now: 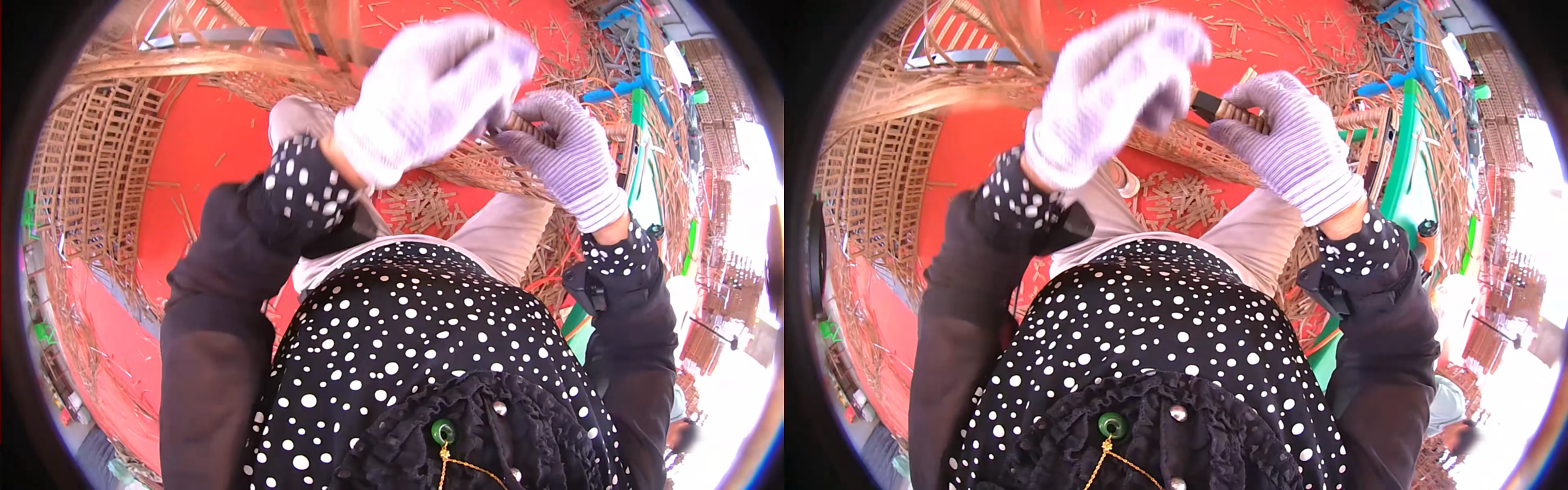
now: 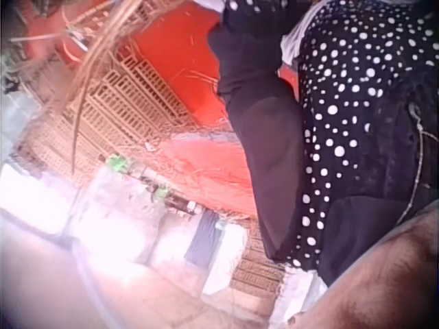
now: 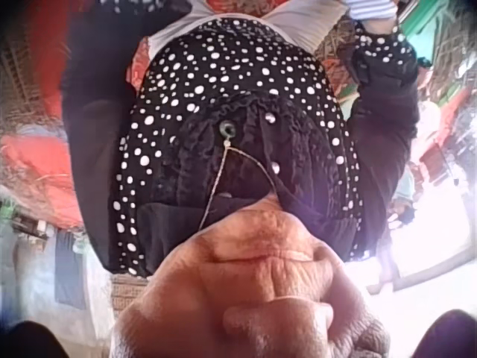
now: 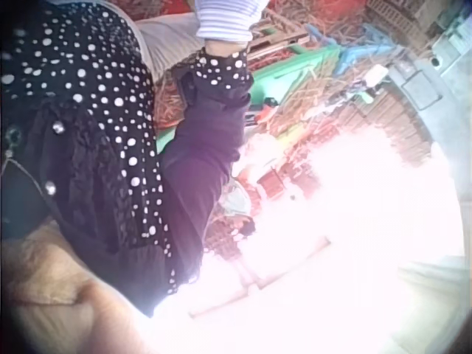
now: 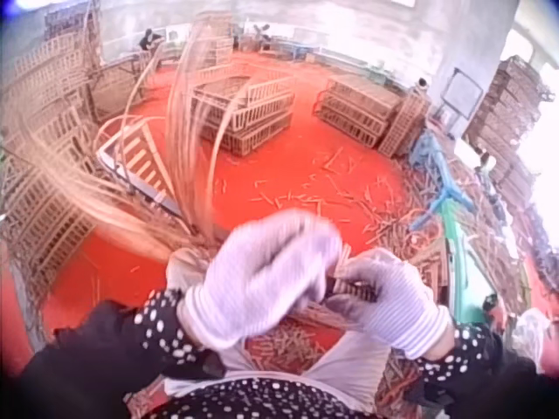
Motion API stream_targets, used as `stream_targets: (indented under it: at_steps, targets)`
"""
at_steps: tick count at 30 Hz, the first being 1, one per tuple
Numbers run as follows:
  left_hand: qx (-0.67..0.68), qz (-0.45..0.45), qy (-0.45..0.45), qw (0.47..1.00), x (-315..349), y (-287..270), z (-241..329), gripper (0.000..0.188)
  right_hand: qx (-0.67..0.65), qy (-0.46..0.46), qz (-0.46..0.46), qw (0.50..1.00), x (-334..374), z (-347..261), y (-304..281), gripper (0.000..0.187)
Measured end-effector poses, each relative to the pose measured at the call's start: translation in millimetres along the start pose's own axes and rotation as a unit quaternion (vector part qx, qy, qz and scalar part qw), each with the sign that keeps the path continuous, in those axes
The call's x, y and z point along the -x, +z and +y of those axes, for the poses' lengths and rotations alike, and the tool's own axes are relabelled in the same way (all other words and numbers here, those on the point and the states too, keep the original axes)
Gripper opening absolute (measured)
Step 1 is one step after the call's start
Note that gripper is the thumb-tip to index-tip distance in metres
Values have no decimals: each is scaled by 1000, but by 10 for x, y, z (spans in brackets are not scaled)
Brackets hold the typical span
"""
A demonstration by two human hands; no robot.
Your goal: The recorder is weaving bamboo strips onto a frame and securing them using a nail gun and pliers.
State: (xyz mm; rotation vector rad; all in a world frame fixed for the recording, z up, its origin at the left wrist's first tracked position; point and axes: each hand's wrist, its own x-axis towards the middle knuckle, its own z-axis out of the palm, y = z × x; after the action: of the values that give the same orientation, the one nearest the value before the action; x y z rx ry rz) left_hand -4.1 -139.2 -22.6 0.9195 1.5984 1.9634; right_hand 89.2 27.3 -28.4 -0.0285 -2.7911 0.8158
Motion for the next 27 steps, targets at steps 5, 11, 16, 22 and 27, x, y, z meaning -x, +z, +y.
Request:
stream_targets:
  at_steps: [5, 11, 16, 22, 27]
  targets:
    - [-233, 10, 35, 972, 394, 3, -476, 19, -89, 112, -111, 984, -97, 44, -93, 27]
    - [-323, 68, 142, 933, 441, 110, -731, 22, -232, 171, -160, 944, -190, 36, -134, 30]
    - [-338, 109, 135, 925, 423, 181, -819, 18, -246, 189, -202, 929, -280, 33, -154, 34]
    - [-261, 85, 52, 960, 389, 233, -753, 19, -286, 216, -261, 896, -352, 103, -219, 44]
    - [48, 89, -94, 990, 362, 403, -835, 27, -303, 221, -265, 888, -334, 58, -172, 51]
